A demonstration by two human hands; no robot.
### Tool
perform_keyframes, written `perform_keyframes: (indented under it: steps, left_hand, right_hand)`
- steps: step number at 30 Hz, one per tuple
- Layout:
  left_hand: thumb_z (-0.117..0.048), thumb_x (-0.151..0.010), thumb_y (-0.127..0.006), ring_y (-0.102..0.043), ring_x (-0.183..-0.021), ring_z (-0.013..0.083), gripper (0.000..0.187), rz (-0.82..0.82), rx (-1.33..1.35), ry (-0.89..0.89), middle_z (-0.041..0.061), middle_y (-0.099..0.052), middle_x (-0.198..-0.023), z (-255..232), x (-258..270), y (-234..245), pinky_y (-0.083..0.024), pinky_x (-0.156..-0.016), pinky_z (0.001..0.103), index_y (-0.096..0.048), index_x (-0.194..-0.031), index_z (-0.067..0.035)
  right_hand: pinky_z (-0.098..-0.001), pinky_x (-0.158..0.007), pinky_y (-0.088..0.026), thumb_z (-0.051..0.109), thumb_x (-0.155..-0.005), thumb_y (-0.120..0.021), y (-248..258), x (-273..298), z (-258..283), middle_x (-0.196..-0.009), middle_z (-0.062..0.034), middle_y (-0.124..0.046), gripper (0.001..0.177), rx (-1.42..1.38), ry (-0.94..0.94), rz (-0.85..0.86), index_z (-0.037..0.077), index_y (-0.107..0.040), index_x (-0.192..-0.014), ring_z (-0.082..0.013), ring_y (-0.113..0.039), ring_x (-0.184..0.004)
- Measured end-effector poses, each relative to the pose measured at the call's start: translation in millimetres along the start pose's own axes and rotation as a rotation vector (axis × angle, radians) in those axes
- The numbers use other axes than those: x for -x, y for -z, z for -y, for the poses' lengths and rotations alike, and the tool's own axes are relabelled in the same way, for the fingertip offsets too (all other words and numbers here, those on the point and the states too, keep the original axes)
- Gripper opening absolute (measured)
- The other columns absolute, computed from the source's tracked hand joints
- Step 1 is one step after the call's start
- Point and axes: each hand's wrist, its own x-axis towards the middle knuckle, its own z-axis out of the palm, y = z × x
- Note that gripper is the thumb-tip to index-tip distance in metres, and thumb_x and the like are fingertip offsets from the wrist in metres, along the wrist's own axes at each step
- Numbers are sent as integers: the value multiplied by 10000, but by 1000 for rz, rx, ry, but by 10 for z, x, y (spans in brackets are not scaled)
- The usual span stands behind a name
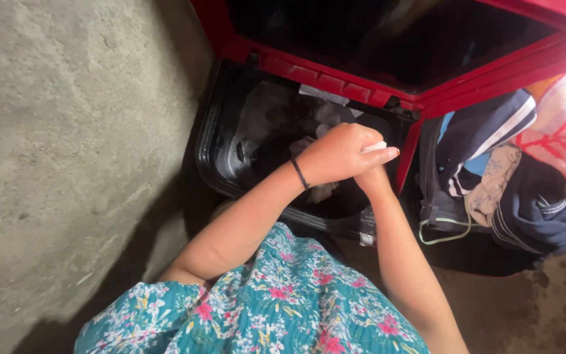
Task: The person opens the lid of a washing machine, takes wet clothes out of the tub one by one, wrings them out by hand, and tosses them into a bucket.
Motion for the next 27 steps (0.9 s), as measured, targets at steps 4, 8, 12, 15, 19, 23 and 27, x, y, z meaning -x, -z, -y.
perform_keyframes:
  steps: [4, 8, 12, 15, 19, 23, 27]
  left_hand:
    - [-425, -911, -654, -637, -578, 245, 441, -27, -90, -40, 104, -641, -622, -236, 15, 178, -481, -567, 385, -624, -669, -58]
    - [-428, -933, -636, -630, -575, 257, 465, 10, -43, -56, 103, -618, -621, -487, 8, 448, -489, -577, 386, -610, -669, -46]
    - [-413, -967, -619, -641, -634, 276, 429, -16, -118, -199, 89, -645, -694, -783, 61, 619, -486, -606, 379, -649, -708, -72]
    - [-405, -982, -600, -668, -631, 261, 429, -8, -74, -168, 71, -657, -680, -878, 93, 729, -507, -617, 364, -643, -698, -87]
    - [-399, -1080, -650, -745, -819, 253, 325, -211, 191, -310, 72, -729, -911, -565, 130, 949, -573, -729, 363, -699, -1015, -85]
    - [-330, -1006, -698, -656, -915, 339, 296, -274, -269, -87, 119, -657, -944, 87, 336, 979, -511, -797, 419, -600, -977, -52]
    - [-323, -804, -813, -629, -995, 348, 378, -307, -279, -165, 114, -625, -1028, 671, 798, 616, -514, -874, 442, -612, -1002, -70]
  right_hand:
    - [-375, -718, -511, 242, -978, -621, 66, -121, 63, -931, -84, -676, 221, 192, -113, -29, 23, -625, -1009, -180, -651, -867]
    - [-357, -712, -498, 276, -992, -582, 149, -150, 233, -915, -85, -684, 246, 50, -129, -222, 37, -619, -1033, -174, -664, -860]
    - [-360, -699, -478, 233, -998, -578, 248, -196, 370, -888, -100, -690, 221, 289, -6, -346, 22, -634, -961, -183, -657, -842]
    - [-326, -722, -472, 167, -1021, -592, 313, -119, 655, -898, -56, -677, 184, 167, 164, -377, 7, -644, -944, -133, -632, -865]
    - [-247, -698, -442, 39, -1020, -654, 480, 12, 1397, -844, 32, -584, 213, -493, 251, -402, 22, -554, -834, -53, -550, -800]
    - [-231, -624, -349, -42, -1031, -759, 599, 106, 2070, -740, 55, -429, 461, -368, 288, -458, 66, -421, -736, -35, -397, -714]
    - [-232, -619, -351, -59, -985, -745, 593, 196, 2436, -729, 58, -423, 410, -253, 277, -380, 72, -449, -733, -28, -398, -707]
